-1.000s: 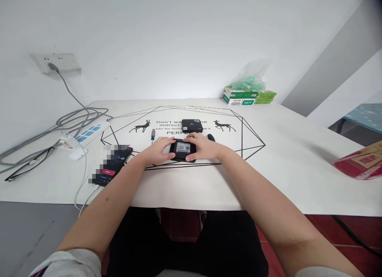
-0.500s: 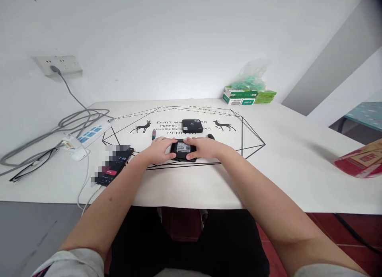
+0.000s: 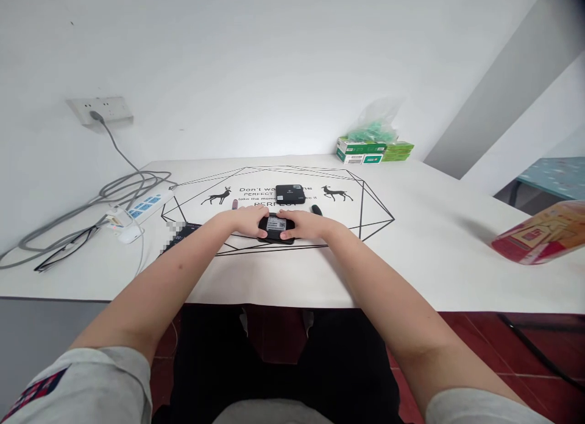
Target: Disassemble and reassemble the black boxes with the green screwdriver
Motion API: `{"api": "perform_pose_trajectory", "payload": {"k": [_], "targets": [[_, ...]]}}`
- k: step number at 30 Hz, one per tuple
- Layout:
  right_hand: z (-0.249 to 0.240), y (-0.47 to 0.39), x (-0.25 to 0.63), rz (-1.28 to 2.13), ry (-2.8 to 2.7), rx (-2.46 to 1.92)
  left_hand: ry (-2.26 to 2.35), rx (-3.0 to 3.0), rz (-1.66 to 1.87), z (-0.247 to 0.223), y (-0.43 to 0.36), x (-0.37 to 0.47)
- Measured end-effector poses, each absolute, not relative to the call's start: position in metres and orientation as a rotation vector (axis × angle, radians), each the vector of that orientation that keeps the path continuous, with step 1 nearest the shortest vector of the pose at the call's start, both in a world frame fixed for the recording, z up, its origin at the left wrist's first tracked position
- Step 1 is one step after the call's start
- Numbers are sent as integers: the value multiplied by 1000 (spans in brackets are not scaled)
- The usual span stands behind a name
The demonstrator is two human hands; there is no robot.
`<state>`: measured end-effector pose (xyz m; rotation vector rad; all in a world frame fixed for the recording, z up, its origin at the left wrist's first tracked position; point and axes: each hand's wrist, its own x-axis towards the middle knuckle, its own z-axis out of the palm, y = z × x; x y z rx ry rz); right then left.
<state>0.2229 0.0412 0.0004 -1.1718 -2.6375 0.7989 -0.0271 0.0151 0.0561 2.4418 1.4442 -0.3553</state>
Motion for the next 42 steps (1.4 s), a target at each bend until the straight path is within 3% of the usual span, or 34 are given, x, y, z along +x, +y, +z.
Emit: {"api": "perform_pose_trajectory", "payload": {"k": [7,24,35,38,42], "targets": [[0,44,230,965,-2506,-1052,1402,2358,-260,67,38,-24],[14,36,227,933,-2654,-1267,1390,2325,-104,42,26,-35],[1,42,235,967,-2654,-1127,1431,2335,37,31,28,-51],[3,45,238,873,-2581,-1121,1662,2436,124,28,35,-64],[13,52,248,458,-2249,-1417,1973,2475,152,18,49,-77]]}}
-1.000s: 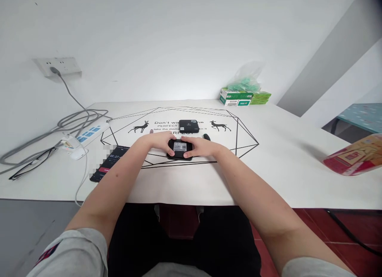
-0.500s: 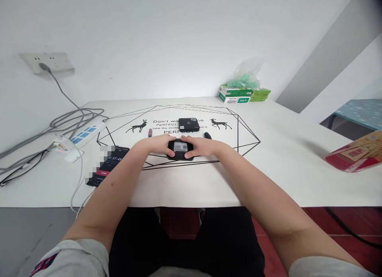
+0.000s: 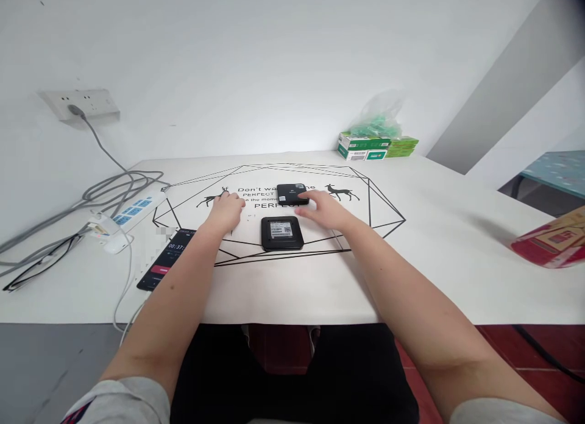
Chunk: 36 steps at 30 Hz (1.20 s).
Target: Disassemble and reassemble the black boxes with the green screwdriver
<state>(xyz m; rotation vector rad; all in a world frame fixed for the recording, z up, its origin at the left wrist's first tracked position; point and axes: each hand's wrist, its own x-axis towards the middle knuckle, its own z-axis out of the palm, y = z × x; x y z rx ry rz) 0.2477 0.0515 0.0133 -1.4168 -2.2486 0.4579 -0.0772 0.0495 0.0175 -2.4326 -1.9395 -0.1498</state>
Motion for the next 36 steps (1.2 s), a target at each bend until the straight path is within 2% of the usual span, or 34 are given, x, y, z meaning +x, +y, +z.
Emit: {"api": "perform_pose_trajectory", "payload": {"k": [4,8,17,26,36], "targets": [[19,59,260,263,-2016,-1883,-1955,-2445,-139,4,57,-77],[12,62,264,374,-2056,-2184,-1969,-2447,-144,-3,59,-71],[5,57,247,365,-2083,-2202,-1954,-2487,-199,-2,57,-57],[4,57,247,358,-2092,-2191,-1767,-2856,-383,12,32,-36],[2,58,247,366,-2098,-2198,-1656,-2819,-358,13,31,-30]]}}
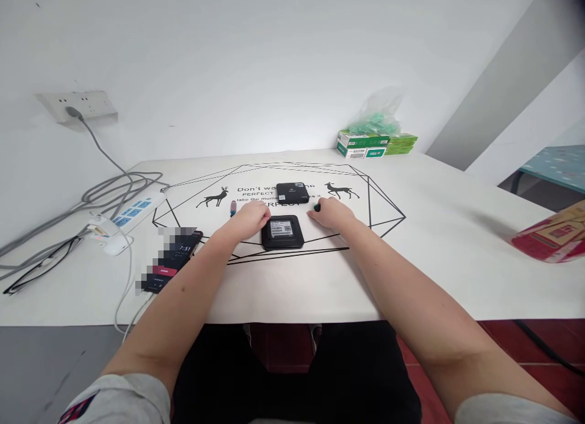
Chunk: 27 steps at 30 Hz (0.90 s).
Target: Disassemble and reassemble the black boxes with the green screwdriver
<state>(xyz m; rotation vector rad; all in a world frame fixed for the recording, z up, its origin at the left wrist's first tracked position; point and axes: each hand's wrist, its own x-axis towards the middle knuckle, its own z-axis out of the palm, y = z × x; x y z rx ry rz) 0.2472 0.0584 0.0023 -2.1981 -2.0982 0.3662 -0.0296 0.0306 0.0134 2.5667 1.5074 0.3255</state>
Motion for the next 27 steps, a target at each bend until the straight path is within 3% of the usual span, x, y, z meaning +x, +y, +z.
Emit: {"api": "perform_pose_trajectory", "payload": {"k": [6,13,27], "targets": [[3,59,247,361,-2115,-2216,1489,2633,297,19,35,-38],[3,60,247,351,-2115,-2232,1892,2561,135,24,48,-65],[3,59,247,345,-2115,-2230,1953,2468,76,5,50,-55]]}}
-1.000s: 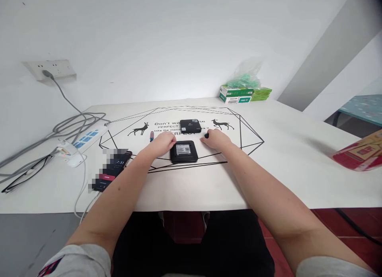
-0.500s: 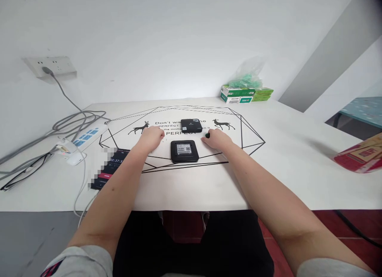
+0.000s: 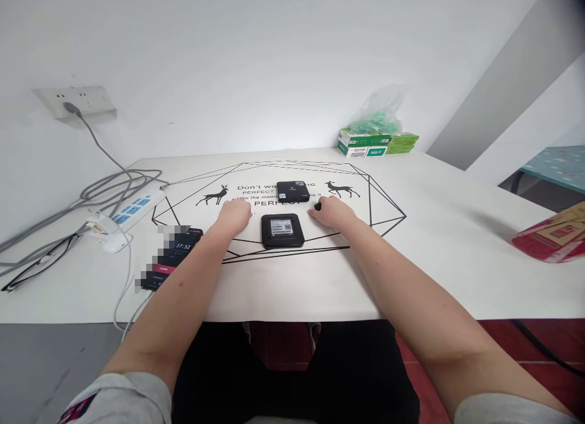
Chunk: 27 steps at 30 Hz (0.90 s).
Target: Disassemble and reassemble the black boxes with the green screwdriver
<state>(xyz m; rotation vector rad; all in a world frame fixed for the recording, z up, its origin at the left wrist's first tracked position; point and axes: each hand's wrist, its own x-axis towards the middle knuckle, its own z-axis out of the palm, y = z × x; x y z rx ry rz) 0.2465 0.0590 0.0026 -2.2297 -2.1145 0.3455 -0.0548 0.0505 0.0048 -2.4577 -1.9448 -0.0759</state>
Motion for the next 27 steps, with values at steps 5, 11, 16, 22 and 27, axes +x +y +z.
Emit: {"api": "perform_pose_trajectory", "payload": {"k": [5,11,16,22,27], "targets": [[4,58,246,337,-2117,-2227,-1929,-2612,-210,21,36,-54],[4,59,246,348,-2126,-2231,-1727,-3285,-228,40,17,-45],[6,57,245,344,-2134,-2239,-1654,-3332,-152,40,15,-39],[8,56,245,339,-2146,-2236,-1673,-3268,-127,43,13,-41],[7,56,246,338,-2148,-2233,-1658,-3224,-163,41,10,-40]]}}
